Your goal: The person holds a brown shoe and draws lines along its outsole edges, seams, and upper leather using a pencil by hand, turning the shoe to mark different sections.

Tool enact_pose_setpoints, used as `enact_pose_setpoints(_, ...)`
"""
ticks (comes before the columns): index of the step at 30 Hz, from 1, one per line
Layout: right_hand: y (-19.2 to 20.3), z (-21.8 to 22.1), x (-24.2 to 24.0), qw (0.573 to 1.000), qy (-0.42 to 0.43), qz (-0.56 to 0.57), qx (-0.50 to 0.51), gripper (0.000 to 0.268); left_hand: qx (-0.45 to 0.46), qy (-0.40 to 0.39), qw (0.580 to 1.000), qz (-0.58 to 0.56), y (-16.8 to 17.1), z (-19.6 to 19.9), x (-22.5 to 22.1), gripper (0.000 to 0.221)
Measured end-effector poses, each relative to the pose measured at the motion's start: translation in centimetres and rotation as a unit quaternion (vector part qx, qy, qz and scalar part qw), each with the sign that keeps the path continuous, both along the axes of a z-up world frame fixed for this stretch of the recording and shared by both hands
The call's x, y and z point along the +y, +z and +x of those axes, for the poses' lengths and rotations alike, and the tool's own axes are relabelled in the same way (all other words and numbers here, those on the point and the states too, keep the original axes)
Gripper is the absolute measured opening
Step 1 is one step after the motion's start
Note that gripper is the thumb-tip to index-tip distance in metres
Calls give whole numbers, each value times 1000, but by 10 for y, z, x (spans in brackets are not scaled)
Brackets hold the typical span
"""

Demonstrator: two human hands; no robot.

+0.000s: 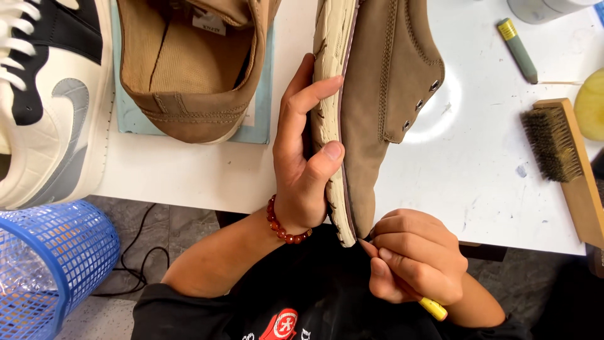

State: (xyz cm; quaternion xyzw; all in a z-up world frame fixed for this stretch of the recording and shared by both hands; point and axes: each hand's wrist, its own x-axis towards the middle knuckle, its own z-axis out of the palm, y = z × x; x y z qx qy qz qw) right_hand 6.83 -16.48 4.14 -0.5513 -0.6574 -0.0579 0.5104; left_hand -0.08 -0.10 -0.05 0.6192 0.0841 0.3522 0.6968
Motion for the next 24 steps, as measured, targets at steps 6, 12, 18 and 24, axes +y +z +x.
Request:
enact_pose_setpoints(6, 0, 1, -3, 1000, -6, 4, -16, 15, -24, -18, 999, -17, -5, 1, 0, 52)
enact_pose_setpoints(12, -12, 0, -17, 1000, -14, -1, 4, 14, -51, -35, 996, -59, -6, 1, -2, 53)
enact_pose_setpoints(18, -28, -9, -29, 983, -125, 78, 110, 35, -81, -44, 985, -147, 3, 1, -2, 56)
enact_pose_setpoints(24, -13, -17, -15, 987, -148, 52, 18, 56, -82, -49, 957, -272, 24, 1, -6, 60)
